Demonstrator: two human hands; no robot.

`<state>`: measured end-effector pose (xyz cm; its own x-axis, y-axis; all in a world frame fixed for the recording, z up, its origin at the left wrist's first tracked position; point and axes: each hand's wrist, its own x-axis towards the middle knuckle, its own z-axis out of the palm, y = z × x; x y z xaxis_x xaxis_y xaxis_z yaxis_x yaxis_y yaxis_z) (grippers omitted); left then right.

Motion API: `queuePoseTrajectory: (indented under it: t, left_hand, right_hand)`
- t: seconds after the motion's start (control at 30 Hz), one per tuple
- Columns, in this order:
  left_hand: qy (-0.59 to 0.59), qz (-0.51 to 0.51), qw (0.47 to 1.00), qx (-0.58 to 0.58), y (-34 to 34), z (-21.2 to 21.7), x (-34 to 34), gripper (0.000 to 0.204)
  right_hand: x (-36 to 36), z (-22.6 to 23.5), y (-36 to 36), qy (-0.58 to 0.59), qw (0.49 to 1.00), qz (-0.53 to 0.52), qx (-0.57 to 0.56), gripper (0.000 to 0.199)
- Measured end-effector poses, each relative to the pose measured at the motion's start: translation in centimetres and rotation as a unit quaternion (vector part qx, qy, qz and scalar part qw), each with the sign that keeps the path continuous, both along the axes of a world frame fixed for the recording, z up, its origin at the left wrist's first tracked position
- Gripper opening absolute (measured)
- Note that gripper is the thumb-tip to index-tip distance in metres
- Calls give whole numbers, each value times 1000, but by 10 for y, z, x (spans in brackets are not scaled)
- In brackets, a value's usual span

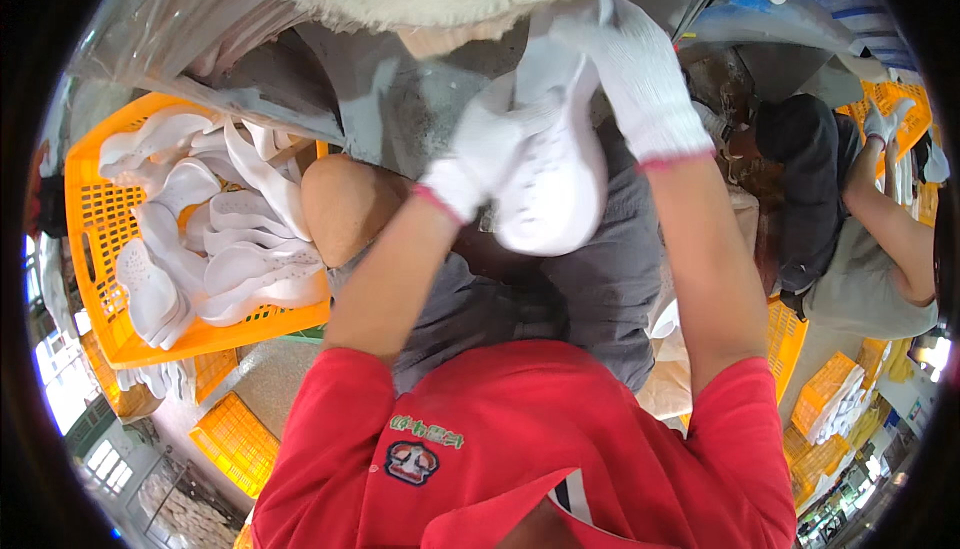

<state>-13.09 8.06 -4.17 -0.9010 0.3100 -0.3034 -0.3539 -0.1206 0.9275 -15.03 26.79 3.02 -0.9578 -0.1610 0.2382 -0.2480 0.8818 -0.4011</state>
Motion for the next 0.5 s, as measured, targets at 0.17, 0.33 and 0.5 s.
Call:
queuePoseTrajectory:
  t: [0.17, 0.33, 0.5]
  left_hand:
    - [-75, 201, 954, 211, 88, -6, -21, 34]
    - [-100, 211, 955, 182, 110, -14, -79, 36]
    - [-51, 8, 975, -217, 15, -19, -99, 69]
  right_hand:
    - [74, 25, 0, -86, 912, -219, -337, 87]
    - [46, 13, 1, 107, 953, -220, -180, 84]
    - [-17, -20, 11, 54, 972, -209, -90, 51]
